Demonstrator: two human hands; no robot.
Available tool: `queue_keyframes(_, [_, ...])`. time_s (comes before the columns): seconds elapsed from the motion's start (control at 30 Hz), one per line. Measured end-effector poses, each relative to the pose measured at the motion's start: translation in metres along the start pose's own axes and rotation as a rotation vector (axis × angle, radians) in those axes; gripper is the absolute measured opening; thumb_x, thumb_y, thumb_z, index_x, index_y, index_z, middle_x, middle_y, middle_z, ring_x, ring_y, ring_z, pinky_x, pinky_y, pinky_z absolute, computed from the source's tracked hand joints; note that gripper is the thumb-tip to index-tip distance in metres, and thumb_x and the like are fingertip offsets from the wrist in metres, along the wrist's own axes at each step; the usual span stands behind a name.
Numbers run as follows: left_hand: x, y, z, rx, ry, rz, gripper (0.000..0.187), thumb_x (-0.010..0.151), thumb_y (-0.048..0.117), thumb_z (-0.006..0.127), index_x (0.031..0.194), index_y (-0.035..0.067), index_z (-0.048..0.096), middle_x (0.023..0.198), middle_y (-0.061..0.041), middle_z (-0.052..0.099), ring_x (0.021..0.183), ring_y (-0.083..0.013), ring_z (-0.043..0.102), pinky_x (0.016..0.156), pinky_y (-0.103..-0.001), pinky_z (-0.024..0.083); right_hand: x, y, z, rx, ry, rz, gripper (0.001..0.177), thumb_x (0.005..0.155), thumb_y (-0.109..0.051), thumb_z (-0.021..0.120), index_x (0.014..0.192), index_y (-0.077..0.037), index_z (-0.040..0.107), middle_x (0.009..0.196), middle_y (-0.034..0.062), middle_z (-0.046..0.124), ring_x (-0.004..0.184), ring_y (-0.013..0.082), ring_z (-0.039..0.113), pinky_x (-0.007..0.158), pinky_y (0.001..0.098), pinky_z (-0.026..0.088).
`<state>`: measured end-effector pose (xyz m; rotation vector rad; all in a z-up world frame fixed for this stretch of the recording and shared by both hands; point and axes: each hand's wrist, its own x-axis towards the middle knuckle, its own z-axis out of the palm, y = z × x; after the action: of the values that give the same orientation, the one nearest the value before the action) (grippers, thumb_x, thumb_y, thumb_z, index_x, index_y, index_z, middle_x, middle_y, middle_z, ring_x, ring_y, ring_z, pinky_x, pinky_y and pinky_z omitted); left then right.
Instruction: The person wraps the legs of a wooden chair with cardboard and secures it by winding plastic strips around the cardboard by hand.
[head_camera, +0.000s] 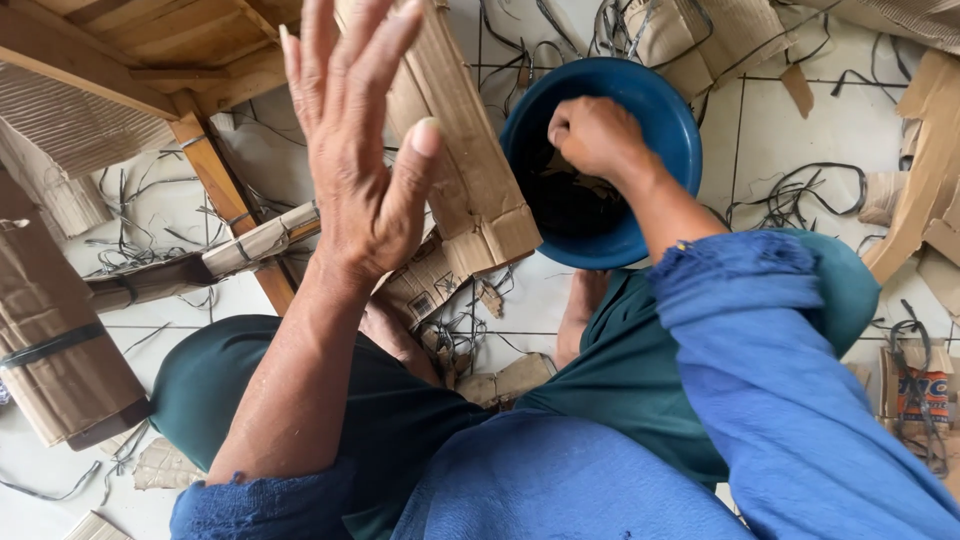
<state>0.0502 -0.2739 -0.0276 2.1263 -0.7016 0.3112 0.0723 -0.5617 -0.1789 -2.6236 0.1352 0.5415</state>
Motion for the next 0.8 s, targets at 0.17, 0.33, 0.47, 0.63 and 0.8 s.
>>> queue_keyframes(0.17, [0.001,-0.005,-0.002,-0.100,0.121,-0.010,0.060,0.115,0.053,0.032,0.156,0.014,0.048,0.168,-0.006,0.041,0.166,-0.0258,0.017,0.145,-0.057,0.011,0.036,0.054,0.097,0.101,0.007,0.205,0.022,0.089,-0.018,0.060,0.101,-0.024,0.077,0.108,0.0072,0.077,0.104,0.0347,0.069,0.083,0.0466,0.053])
queue_keyframes(0.33, [0.006,-0.001,-0.009,-0.125,0.149,-0.040,0.059,0.116,0.054,0.029,0.152,0.011,0.051,0.164,-0.008,0.044,0.165,-0.0291,0.022,0.145,-0.057,0.020,0.045,0.056,0.145,0.137,-0.022,0.480,0.033,0.092,-0.022,0.054,0.119,-0.017,0.073,0.121,0.0204,0.070,0.114,0.0464,0.063,0.089,0.0532,0.054])
queue_keyframes(0.47, [0.010,-0.004,-0.009,-0.120,0.133,-0.042,0.061,0.115,0.053,0.029,0.149,0.008,0.052,0.160,-0.012,0.046,0.162,-0.0333,0.026,0.142,-0.059,0.023,0.074,0.074,0.188,0.146,0.039,0.603,0.032,0.095,-0.027,0.062,0.120,-0.011,0.073,0.122,0.0206,0.071,0.117,0.0433,0.066,0.091,0.0500,0.055])
queue_keyframes(0.63, [0.013,-0.005,-0.012,-0.128,0.121,-0.046,0.061,0.116,0.052,0.027,0.148,0.007,0.052,0.159,-0.014,0.047,0.161,-0.0373,0.031,0.141,-0.059,0.027,0.077,0.084,0.196,0.115,0.060,0.615,0.029,0.093,-0.015,0.061,0.117,-0.010,0.076,0.117,0.0197,0.073,0.114,0.0424,0.068,0.089,0.0513,0.058])
queue_keyframes(0.8, [0.013,-0.009,-0.014,-0.195,0.172,-0.047,0.059,0.116,0.052,0.031,0.147,0.008,0.054,0.157,-0.011,0.048,0.159,-0.0320,0.035,0.140,-0.057,0.029,0.075,0.109,0.136,0.183,0.093,0.345,0.030,0.093,-0.043,0.071,0.099,-0.015,0.077,0.097,0.0129,0.077,0.093,0.0353,0.072,0.073,0.0448,0.050])
